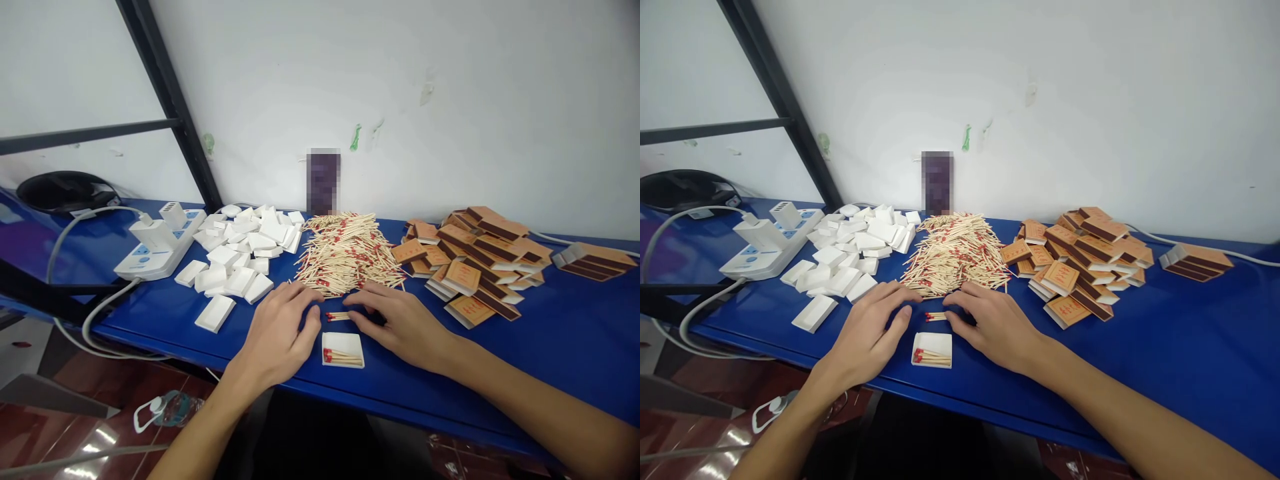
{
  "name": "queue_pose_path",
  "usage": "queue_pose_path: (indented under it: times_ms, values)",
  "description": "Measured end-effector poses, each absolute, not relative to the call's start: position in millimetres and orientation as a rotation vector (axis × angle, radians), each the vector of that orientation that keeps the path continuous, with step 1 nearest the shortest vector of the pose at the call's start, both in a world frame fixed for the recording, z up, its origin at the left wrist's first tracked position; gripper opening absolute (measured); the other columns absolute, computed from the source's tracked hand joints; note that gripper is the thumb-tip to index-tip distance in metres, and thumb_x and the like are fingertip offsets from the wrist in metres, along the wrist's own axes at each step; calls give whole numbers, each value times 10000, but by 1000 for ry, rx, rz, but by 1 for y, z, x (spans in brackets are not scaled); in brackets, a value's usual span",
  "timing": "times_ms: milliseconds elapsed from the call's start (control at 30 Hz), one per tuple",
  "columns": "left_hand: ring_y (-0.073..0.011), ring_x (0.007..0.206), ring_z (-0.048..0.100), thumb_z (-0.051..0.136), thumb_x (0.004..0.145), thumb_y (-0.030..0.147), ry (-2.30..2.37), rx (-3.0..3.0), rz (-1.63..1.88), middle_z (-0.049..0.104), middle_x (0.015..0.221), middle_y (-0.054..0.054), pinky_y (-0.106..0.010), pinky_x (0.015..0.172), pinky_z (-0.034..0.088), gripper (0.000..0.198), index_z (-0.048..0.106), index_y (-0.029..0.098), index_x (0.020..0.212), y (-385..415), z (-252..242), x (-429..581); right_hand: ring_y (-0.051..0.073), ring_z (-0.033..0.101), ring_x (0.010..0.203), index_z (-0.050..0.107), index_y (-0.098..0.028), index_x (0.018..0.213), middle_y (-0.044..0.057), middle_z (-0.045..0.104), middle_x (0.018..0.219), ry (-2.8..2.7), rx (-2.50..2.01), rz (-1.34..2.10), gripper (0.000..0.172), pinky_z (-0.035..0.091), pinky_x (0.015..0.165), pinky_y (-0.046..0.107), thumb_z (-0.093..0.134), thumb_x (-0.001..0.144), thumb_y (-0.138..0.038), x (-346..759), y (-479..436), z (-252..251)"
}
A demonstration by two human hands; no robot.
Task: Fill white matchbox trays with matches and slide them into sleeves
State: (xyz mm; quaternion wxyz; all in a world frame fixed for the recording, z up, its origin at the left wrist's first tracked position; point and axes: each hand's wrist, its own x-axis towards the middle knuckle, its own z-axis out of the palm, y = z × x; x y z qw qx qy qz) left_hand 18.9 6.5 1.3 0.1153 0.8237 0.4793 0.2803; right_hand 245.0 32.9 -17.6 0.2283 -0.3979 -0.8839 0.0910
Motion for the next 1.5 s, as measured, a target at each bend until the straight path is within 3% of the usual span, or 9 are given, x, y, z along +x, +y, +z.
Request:
queue_pose_path:
  times_ms: [233,500,967,1500]
  values:
    - [-273,1019,560,403,967,259,1598,2496,620,579,1088,-88,-466,916,456,339,639,208,1204,6,-3,21,203,657,845,663,-235,1213,68,647,971,-2485,-1121,137,300,512,689,321,468,987,-267,246,33,-19]
    - [-281,1033,557,408,973,259,1583,2529,598,584,1081,-91,-473,911,462,331,644,196,1196,7,-4,21,220,659,878,648,-225,1248,87,652,1018,-2514,-1121,99,326,530,706,343,446,999,-280,247,33,-21]
    - [-270,1042,545,410,979,253,1520,2547,605,602,1096,-78,-476,936,434,297,650,204,1148,7,-4,21,193,642,826,643,-226,1205,65,634,957,-2508,-1103,134,292,491,680,307,446,990,-238,245,33,-19]
    - [-285,1066,497,415,994,274,1446,2584,577,578,1148,-94,-479,920,445,332,612,196,1249,6,-4,20,190,632,807,668,-204,1141,62,621,929,-2487,-1099,126,280,486,674,304,437,982,-215,245,33,-18]
